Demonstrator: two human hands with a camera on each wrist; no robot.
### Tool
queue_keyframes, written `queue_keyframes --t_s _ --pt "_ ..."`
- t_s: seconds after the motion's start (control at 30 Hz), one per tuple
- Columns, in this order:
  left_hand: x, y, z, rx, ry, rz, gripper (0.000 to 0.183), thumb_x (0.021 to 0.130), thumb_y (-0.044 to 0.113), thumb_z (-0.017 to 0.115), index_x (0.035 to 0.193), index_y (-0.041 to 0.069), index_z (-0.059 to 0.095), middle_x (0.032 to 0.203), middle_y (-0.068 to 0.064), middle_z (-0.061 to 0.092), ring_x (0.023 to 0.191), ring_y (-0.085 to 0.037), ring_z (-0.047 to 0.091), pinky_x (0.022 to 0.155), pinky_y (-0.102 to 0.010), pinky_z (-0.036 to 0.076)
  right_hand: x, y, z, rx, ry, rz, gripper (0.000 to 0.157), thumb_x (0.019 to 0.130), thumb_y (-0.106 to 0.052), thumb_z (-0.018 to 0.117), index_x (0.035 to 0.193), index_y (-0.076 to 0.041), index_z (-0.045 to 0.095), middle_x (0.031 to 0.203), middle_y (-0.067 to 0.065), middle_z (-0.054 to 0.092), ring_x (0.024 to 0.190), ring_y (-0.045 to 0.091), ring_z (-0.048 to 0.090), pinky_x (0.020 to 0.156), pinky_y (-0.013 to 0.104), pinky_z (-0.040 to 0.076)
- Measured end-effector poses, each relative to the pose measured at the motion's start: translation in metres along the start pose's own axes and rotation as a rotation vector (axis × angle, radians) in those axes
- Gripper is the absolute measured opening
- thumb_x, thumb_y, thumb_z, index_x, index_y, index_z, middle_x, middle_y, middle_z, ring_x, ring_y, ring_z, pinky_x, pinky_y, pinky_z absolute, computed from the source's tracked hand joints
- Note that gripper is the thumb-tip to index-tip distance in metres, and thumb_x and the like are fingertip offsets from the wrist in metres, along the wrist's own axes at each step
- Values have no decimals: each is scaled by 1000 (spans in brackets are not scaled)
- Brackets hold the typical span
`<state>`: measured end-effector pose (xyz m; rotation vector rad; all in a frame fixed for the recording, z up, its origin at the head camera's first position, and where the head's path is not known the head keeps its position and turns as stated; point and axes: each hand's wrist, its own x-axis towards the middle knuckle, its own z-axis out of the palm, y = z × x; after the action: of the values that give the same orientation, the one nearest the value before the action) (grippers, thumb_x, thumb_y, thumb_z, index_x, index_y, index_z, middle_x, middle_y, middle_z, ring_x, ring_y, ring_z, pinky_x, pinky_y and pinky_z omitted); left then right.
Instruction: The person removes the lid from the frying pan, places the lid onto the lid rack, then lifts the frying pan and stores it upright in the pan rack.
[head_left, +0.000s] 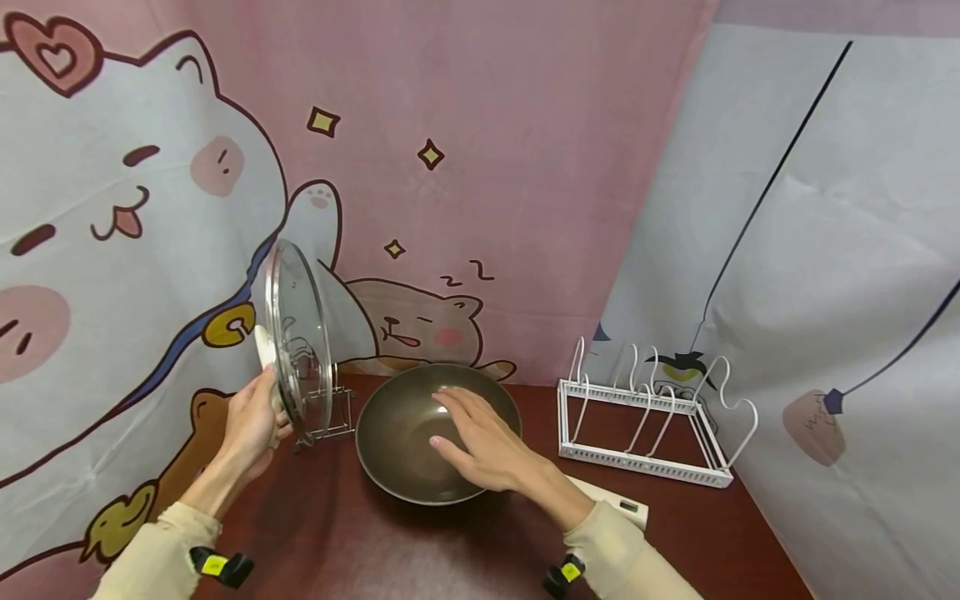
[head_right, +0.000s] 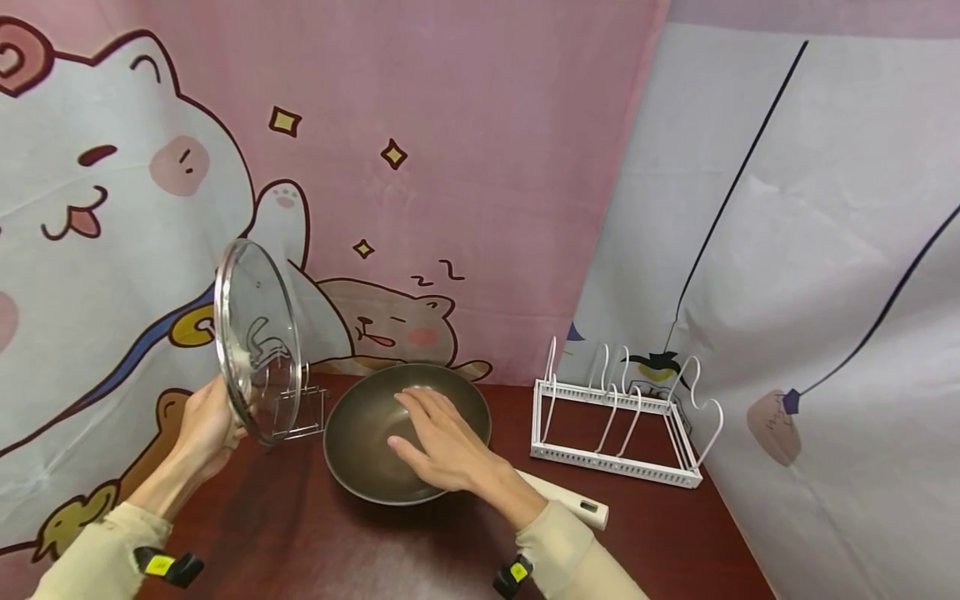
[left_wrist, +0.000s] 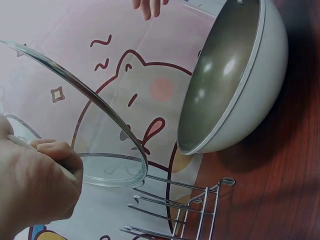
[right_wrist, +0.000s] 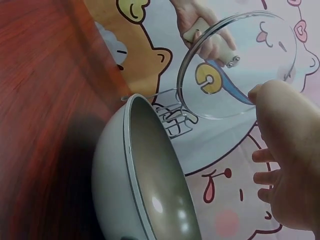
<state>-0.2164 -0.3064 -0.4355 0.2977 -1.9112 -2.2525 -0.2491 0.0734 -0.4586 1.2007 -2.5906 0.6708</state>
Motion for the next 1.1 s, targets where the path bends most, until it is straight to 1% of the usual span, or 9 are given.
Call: queue_keyframes --t_s 0.13,0.27,0.4,0.5,0.63,0.73,0.87,1.1 --pt "1 0 0 3 7 -5 38 119 58 43 133 27 57 68 15 41 56 -2 38 50 -19 40 10 -2 5 19 -14 -11 69 116 -47 56 172 -10 41 178 13 45 171 34 38 141 57 33" --pt "1 0 0 -4 6 -6 38 119 58 43 130 24 57 69 14 42 57 -2 38 50 -19 41 19 -6 8 28 -27 -13 69 116 -47 54 173 -10 40 179 13 43 172 35 35 142 57 31" --pt "2 0 0 -16 7 -6 39 119 57 43 131 22 56 72 14 44 59 -2 40 50 -19 41 29 -10 9 34 -26 -19 69 116 -47 55 173 -9 40 180 14 42 173 36 34 142 57 30" --pt "3 0 -1 -31 3 -12 40 119 57 42 131 21 55 74 14 45 60 -2 40 50 -18 41 36 -13 11 44 -33 -16 69 116 -47 55 173 -10 40 181 12 41 174 34 32 143 57 28" --pt "3 -1 -1 -16 5 -28 40 119 59 42 128 21 54 67 14 41 58 -2 38 51 -19 39 46 -15 15 55 -47 -7 69 117 -49 52 174 -13 37 182 10 39 174 31 32 143 55 29" --pt "3 -1 -1 4 2 -38 42 119 60 41 130 21 52 63 14 37 57 -2 37 50 -18 38 53 -16 18 67 -45 -11 69 117 -49 51 175 -14 37 182 11 39 174 31 33 142 54 31" --pt "4 -2 -1 -7 -8 -46 42 119 59 40 135 22 51 64 15 37 57 -2 37 51 -17 38 62 -18 22 94 -48 -9 70 117 -49 51 175 -13 36 182 13 39 173 32 34 142 55 32" --pt "5 -2 -2 -1 -7 -50 42 119 60 40 135 23 49 61 14 35 56 -2 35 52 -18 39 78 -21 27 131 -70 16 70 117 -50 50 175 -14 35 183 12 39 172 30 36 143 50 32"
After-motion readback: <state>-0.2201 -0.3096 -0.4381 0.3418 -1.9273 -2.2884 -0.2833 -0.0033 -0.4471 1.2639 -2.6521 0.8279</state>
